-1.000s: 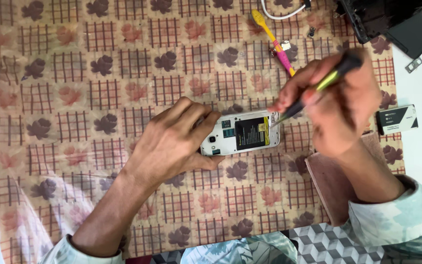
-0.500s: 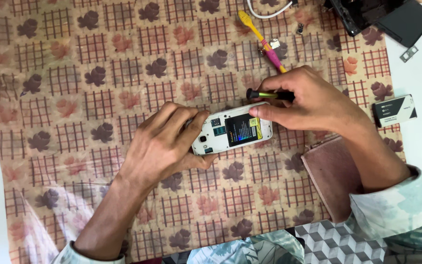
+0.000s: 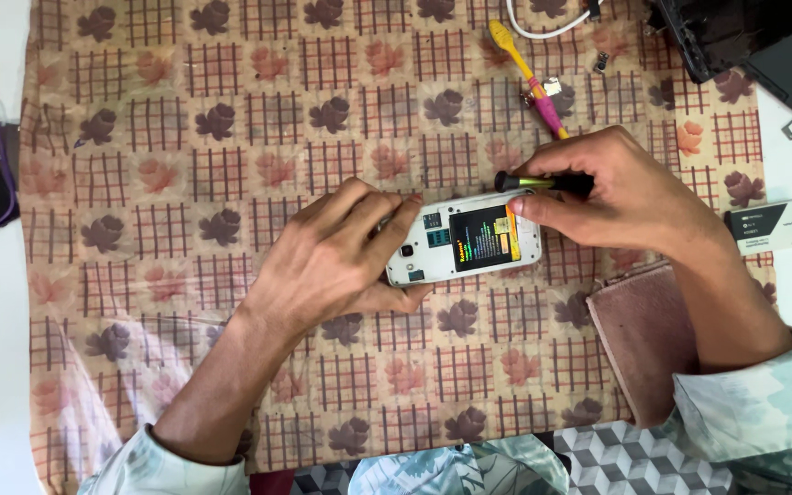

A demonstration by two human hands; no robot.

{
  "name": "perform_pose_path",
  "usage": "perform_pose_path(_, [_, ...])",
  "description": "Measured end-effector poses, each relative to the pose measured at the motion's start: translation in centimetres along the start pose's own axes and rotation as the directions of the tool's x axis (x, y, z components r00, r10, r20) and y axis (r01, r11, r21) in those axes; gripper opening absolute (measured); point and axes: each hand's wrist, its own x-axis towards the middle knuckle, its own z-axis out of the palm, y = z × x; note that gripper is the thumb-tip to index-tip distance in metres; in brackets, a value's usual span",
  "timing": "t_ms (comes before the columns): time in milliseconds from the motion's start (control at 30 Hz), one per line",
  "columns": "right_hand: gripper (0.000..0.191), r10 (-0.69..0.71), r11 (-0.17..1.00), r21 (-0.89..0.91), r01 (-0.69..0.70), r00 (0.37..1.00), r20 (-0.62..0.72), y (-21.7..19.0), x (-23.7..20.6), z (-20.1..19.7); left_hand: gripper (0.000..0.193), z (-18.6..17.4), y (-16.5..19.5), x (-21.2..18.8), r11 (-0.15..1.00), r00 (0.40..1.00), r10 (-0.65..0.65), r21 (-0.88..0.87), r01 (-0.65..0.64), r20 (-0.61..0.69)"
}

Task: The person disassembles a white smartphone by removing screws and separating the back cover. They then detach the battery and circuit board, and use a toothbrush to clean the internal components.

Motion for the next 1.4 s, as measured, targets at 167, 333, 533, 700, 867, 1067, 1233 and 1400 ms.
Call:
perform_pose_path(167, [0.047, 0.212, 0.976, -0.085, -0.202, 0.969, 0.131, -0.7, 0.5, -0.2, 0.077, -0.2, 0.2, 0.0, 0.999, 1.000, 0.007, 0.038, -0.008, 0.022])
perform_pose_path(333, [0.069, -0.033, 0.983, -0.176, 0.042, 0.998, 0.054, -1.9, 0.4, 0.5, 0.078, 0.4, -0.3, -0.3, 1.000, 1.000, 0.000, -0.022, 0.000, 0.021])
perform_pose_path(533, [0.066, -0.029, 0.962, -0.266, 0.065, 0.990, 0.137, -2.7, 0.7, 1.2, 0.080, 1.2, -0.2, -0.1, 0.989, 0.998, -0.012, -0.146, 0.020, 0.055])
perform_pose_path(700, [0.067, -0.165, 0.912, -0.359, 0.197, 0.979, 0.118, -3.4, 0.7, 1.9, 0.086, 1.1, 0.6, 0.5, 0.970, 0.990, -0.115, -0.204, 0.129, 0.080])
perform_pose_path(867, [0.062, -0.197, 0.853, -0.469, 0.230, 0.973, 0.119, -3.4, 0.3, 2.1, 0.080, 1.0, 1.3, 1.0, 0.953, 0.985, -0.158, -0.249, 0.172, 0.072])
perform_pose_path(1067, [0.060, -0.228, 0.840, -0.475, 0.261, 0.965, 0.128, -3.0, 0.4, 2.4, 0.082, 0.8, 1.6, 1.2, 0.943, 0.976, -0.190, -0.256, 0.211, 0.103])
perform_pose_path(1233, [0.083, -0.182, 0.906, -0.351, 0.236, 0.967, 0.180, -3.2, 0.3, 1.8, 0.081, 1.0, 1.8, 1.1, 0.957, 0.985, -0.168, -0.236, 0.170, 0.030])
perform_pose_path(1400, [0.073, -0.335, 0.915, -0.196, 0.353, 0.935, 0.116, -3.1, 0.0, 1.1, 0.070, 1.0, 1.1, 0.5, 0.937, 0.985, -0.174, -0.310, 0.164, -0.006])
